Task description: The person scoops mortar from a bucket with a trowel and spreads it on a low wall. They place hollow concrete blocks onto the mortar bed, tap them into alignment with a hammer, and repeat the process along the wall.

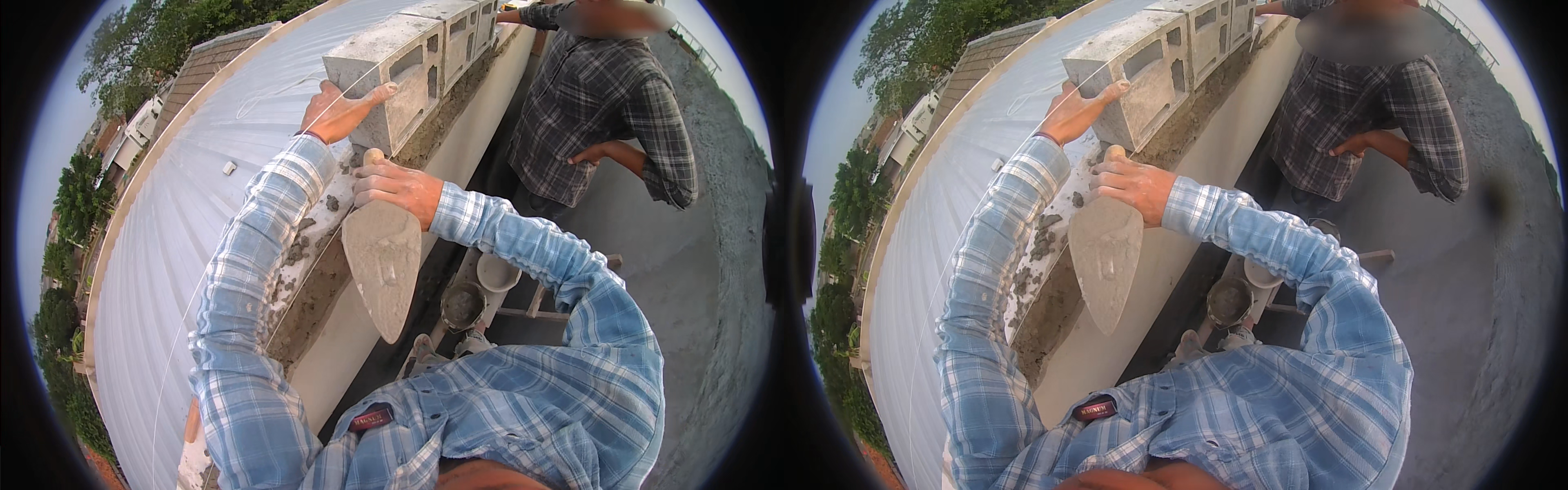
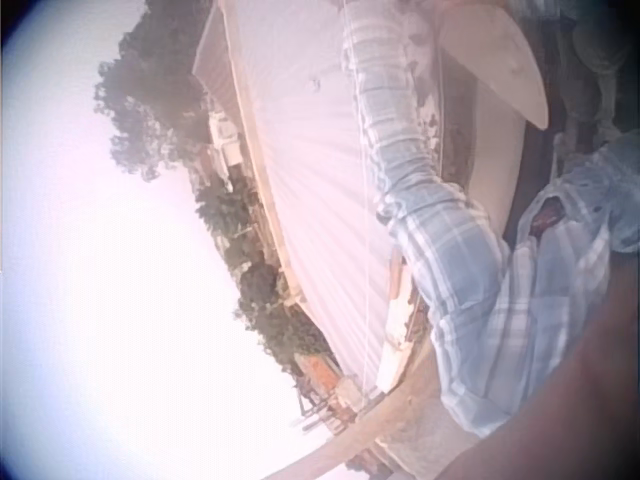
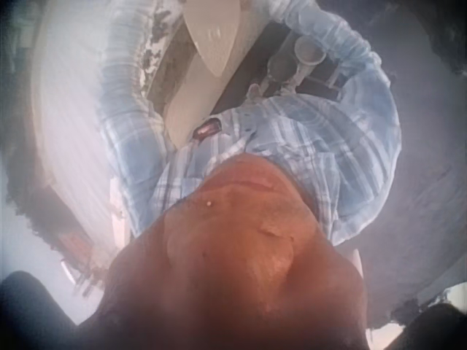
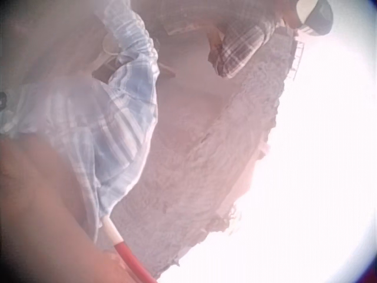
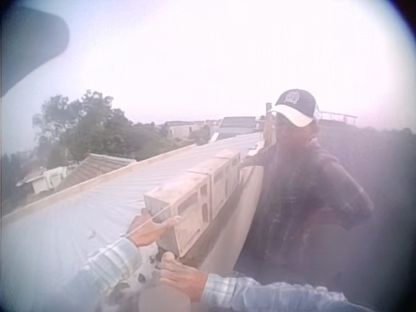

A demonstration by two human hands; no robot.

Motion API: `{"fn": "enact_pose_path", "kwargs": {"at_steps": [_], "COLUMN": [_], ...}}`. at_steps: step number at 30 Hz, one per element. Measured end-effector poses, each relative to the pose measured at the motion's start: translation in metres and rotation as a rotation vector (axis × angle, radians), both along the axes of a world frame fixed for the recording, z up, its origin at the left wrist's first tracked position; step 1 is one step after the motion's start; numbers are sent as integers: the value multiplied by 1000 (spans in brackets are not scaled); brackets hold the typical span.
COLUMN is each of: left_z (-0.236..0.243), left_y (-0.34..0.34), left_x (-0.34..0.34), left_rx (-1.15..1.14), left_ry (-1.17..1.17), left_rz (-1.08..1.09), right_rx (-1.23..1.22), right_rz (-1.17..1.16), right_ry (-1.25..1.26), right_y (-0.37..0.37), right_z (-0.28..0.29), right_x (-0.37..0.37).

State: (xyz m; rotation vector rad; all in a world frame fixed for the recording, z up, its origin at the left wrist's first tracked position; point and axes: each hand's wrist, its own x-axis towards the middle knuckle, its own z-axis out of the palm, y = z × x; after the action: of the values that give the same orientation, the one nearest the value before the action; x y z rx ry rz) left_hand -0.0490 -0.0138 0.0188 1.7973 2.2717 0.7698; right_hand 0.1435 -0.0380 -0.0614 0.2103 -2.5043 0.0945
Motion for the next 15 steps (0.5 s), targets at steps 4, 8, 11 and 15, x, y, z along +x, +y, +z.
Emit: {"fn": "enact_pose_path", "kwargs": {"at_steps": [4, 8, 11, 15], "left_z": [12, 13, 15, 16], "left_y": [-4, -2, -10, -15], "left_x": [10, 16, 16, 17], "left_rx": [-68, -46, -59, -45], "left_ry": [-29, -99, -122, -159], "left_rz": [25, 3, 27, 43], "right_rx": [-481, -580, -574, -726], "right_rz": [-15, -102, -166, -386], "right_ry": [355, 998, 873, 538], "right_y": [-4, 28, 83, 159], "right_z": [3, 92, 170, 218], "right_x": [63, 83, 68, 23]}}
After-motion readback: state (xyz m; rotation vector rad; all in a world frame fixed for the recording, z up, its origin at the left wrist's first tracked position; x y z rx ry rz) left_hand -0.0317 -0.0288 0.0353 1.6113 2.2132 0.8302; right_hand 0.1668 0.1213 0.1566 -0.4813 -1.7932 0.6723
